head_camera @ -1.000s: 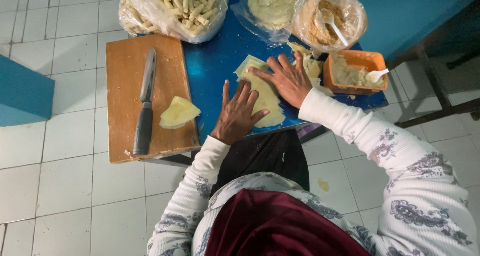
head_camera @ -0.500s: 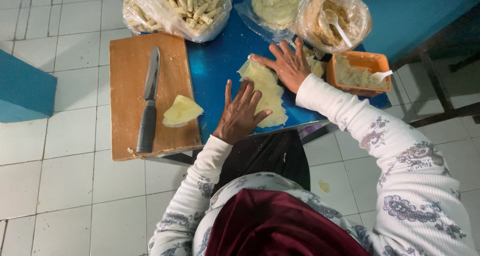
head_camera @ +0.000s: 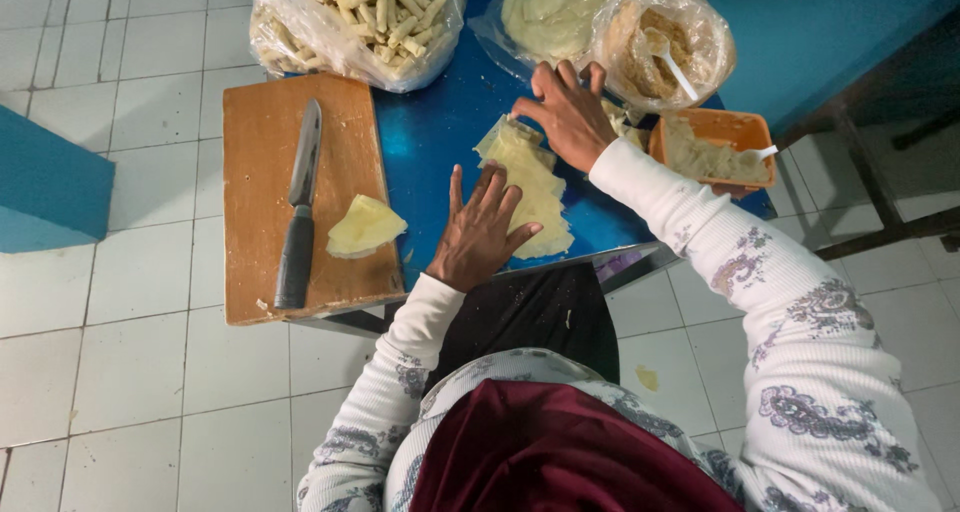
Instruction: The person sits at a blue table and folds and stacks thin yellow food slices into a pile, occasionally spooning a light paste from an orange container onto the pieces and pressing pieces together by hand. Bags of finished rolled snacks and dough sit on the table beside the work area.
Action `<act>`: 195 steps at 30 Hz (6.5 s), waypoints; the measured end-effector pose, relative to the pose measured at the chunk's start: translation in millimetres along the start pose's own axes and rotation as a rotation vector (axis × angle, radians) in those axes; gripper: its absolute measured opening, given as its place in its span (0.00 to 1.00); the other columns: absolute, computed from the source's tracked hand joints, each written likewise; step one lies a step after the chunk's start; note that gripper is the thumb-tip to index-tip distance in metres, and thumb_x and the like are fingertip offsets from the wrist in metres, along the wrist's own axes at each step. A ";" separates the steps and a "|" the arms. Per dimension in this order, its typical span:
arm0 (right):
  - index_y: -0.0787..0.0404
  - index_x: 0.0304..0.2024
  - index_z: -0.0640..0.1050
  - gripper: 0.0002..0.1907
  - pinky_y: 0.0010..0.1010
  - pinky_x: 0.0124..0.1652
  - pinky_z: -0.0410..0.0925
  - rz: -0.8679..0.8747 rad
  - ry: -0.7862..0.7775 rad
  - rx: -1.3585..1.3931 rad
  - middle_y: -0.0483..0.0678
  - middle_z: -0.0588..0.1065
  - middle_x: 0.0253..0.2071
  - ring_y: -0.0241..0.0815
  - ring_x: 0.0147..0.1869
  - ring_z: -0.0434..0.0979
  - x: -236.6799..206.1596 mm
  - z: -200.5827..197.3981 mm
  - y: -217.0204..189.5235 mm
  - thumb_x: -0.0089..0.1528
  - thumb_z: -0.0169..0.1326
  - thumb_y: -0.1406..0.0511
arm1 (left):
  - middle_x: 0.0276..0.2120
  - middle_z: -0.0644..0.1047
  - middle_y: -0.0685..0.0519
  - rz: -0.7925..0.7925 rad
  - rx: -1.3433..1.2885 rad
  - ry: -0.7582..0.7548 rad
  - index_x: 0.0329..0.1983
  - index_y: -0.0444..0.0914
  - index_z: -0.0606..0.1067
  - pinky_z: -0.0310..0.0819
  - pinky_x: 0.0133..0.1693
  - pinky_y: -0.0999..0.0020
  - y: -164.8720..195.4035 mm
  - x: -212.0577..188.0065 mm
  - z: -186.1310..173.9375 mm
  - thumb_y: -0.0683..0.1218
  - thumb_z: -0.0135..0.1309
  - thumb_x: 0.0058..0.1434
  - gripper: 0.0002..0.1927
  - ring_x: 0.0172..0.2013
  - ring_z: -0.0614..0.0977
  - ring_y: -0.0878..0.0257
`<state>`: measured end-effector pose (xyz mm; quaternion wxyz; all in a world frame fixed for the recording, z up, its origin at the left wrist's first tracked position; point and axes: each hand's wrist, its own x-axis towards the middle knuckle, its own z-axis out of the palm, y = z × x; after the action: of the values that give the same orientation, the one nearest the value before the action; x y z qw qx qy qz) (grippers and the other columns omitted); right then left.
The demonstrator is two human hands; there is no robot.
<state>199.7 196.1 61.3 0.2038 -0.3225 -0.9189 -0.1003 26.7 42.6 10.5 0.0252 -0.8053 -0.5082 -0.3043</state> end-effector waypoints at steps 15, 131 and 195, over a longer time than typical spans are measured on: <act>0.53 0.53 0.79 0.11 0.58 0.63 0.50 -0.096 0.049 -0.358 0.43 0.67 0.54 0.42 0.63 0.66 -2.8 12.4 -25.2 0.70 0.52 0.65 | 0.59 0.69 0.38 0.008 0.003 0.006 0.52 0.35 0.70 0.45 0.66 0.25 0.9 -2.2 -1.0 0.63 0.51 0.67 0.27 0.69 0.65 0.45; 0.66 0.51 0.81 0.08 0.20 0.43 0.69 0.648 0.235 0.825 0.43 0.79 0.40 0.27 0.41 0.75 -134.1 -93.9 31.7 0.71 0.56 0.70 | 0.44 0.71 0.45 -0.332 -0.139 0.233 0.45 0.34 0.73 0.64 0.44 0.54 48.9 -37.2 -11.6 0.46 0.63 0.61 0.15 0.44 0.72 0.48; 0.61 0.78 0.53 0.60 0.47 0.50 0.72 0.588 -0.022 0.100 0.68 0.68 0.64 0.61 0.55 0.76 -107.3 -62.2 167.3 0.50 0.73 0.70 | 0.36 0.76 0.47 -0.330 -0.593 0.304 0.44 0.33 0.74 0.77 0.36 0.67 46.2 -34.9 -2.1 0.32 0.58 0.59 0.11 0.34 0.82 0.57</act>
<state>401.0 246.4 78.8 0.2299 -0.5655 -0.7920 0.0121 53.7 -8.4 6.6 -0.1834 -0.6304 -0.5116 -0.5542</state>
